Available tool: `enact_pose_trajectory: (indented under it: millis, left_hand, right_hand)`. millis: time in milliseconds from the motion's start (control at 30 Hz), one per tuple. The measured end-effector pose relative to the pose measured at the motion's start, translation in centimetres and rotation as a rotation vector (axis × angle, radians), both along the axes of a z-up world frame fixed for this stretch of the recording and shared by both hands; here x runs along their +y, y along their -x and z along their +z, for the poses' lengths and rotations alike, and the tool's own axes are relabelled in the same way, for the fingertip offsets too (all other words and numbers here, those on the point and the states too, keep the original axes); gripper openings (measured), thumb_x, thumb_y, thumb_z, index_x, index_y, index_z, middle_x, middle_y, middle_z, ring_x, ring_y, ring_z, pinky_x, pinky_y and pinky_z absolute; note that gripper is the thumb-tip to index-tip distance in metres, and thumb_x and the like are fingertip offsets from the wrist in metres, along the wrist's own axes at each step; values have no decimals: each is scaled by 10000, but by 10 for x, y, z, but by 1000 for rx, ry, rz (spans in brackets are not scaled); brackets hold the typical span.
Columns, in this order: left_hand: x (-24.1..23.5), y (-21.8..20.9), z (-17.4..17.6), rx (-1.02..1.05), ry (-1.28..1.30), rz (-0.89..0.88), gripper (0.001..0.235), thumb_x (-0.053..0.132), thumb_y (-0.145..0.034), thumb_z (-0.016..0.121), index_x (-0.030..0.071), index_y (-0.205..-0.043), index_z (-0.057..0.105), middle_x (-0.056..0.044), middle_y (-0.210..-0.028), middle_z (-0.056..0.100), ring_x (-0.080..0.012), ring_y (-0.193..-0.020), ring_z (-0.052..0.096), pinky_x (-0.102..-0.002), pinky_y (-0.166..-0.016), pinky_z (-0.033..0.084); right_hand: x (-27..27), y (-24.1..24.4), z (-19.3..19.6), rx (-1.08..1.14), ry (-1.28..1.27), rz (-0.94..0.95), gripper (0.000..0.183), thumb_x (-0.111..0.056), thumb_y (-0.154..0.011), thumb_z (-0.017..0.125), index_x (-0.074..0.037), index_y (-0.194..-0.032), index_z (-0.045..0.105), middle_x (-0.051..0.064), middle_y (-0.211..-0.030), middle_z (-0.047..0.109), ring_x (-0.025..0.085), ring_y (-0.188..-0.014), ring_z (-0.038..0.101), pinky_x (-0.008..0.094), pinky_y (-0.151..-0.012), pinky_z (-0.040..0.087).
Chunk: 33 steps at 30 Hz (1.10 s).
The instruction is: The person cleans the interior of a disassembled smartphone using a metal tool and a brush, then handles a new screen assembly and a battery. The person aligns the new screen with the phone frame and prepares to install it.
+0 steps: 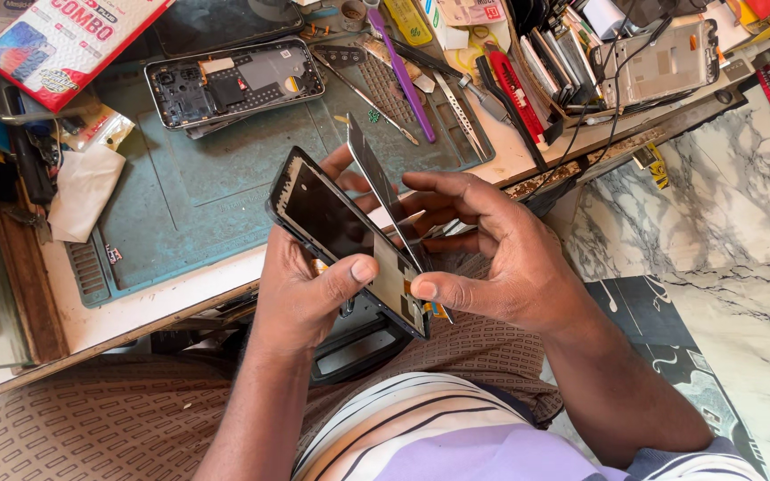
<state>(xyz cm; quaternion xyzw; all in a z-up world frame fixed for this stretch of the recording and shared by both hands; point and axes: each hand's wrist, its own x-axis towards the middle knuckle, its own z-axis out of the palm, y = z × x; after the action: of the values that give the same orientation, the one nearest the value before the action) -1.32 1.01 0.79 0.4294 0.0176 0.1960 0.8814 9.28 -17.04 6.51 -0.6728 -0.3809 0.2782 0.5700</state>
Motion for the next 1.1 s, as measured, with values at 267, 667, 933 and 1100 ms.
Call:
enact_pose_trajectory:
  millis: [267,667,933,1100]
  left_hand:
    - [10,5,3,71,-33,-8,1161,199,-634,968,-19,-1609,376,-70,-1273,596,-243,-1271,620,-404,-1102,544]
    - [9,8,13,57,-78,-6,1107,186,-657,1000,-39,-1573,419,-154,-1439,616,-267,-1335,623,-423,-1166,509]
    - [8,7,6,107,-47,-11,1110,204,-627,964,-5,-1567,412,-197,-1384,660,-295,-1349,616,-446,-1180,495]
    - [9,9,4,106,-55,-18,1115,218,-640,963,10,-1577,396,-193,-1493,581,-321,-1433,552,-474,-1202,478]
  right_hand:
    - [4,1,-3,3,12,-29,876,-338,-817,873,7,-1516,474,169,-1383,655,247,-1257,683,404,-1110,558]
    - [6,4,-10,18,-41,16,863,-288,-831,881,16,-1525,469,172,-1420,625,251,-1313,649,407,-1150,541]
    - [7,7,-15,-22,-56,63,825,-271,-840,889,46,-1495,499,163,-1445,593,245,-1329,645,395,-1159,563]
    - [9,7,-16,-41,-19,89,819,-286,-828,890,46,-1479,519,171,-1434,603,252,-1321,654,401,-1141,586]
